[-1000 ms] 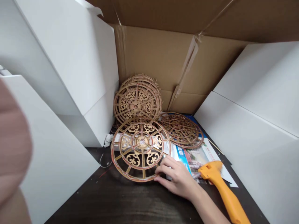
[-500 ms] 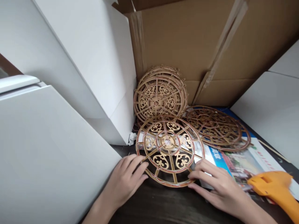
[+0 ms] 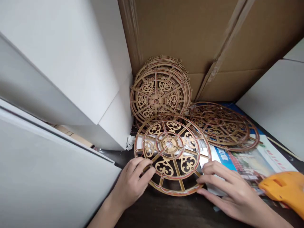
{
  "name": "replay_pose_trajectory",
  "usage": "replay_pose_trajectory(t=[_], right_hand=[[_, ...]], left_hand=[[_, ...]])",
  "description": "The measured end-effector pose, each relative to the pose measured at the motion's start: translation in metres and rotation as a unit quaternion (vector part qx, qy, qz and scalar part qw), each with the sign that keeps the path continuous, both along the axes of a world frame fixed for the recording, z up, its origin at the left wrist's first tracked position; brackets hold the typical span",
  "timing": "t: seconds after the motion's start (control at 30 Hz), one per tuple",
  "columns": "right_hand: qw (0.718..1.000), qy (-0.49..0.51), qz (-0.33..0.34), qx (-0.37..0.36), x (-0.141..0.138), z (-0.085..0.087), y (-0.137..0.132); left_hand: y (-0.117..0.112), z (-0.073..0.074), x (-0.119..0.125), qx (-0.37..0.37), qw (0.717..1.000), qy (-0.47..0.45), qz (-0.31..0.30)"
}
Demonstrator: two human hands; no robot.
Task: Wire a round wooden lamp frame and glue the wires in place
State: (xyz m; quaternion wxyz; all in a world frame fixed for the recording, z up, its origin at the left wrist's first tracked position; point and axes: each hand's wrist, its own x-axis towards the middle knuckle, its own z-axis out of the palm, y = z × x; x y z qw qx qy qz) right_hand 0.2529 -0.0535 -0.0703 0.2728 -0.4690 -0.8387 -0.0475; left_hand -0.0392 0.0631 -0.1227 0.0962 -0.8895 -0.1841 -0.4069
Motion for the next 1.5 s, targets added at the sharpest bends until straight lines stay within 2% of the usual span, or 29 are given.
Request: replay_pose_trajectory(t=[0.3,0.57,0.73,0.87,1.0,1.17,1.37,1.5], right_hand=[[0.999,-0.038,-0.004,0.031,0.0,-0.006,0.002],[0.995,-0.067,0.018,0.076,-0.004,-0.001,0.007],[0.996,-0.074,-0.002,0.039,-0.001,-0.005,0.004],[0.997,-0.069,-0.019,0.001,-0.003,-0.004,0.0],[0.999,-0.047,-0.022,-0.004,-0.008,0.001,0.001],[1.0,-0.024,-0.001,0.002,-0.009,-0.004,0.005],[0.999,0.047,0.012,0.009,-0.002,-0.011,0.005],[1.0,0.014,-0.007,-0.013,0.008,-0.005,0.001]], left_hand=[[0.005,-0.007,0.008,-0.059,0.998,-0.031,-0.008],[0.005,-0.015,0.01,-0.115,0.993,-0.036,-0.014],[0.007,-0.019,0.008,-0.117,0.992,-0.044,-0.033],[0.008,-0.023,0.007,-0.147,0.984,-0.069,-0.072],[0.011,-0.029,0.007,-0.176,0.977,-0.08,-0.085],[0.013,-0.031,0.009,-0.164,0.979,-0.098,-0.077],[0.01,-0.028,0.007,-0.106,0.989,-0.084,-0.054],[0.012,-0.026,0.005,-0.072,0.994,-0.072,-0.045]])
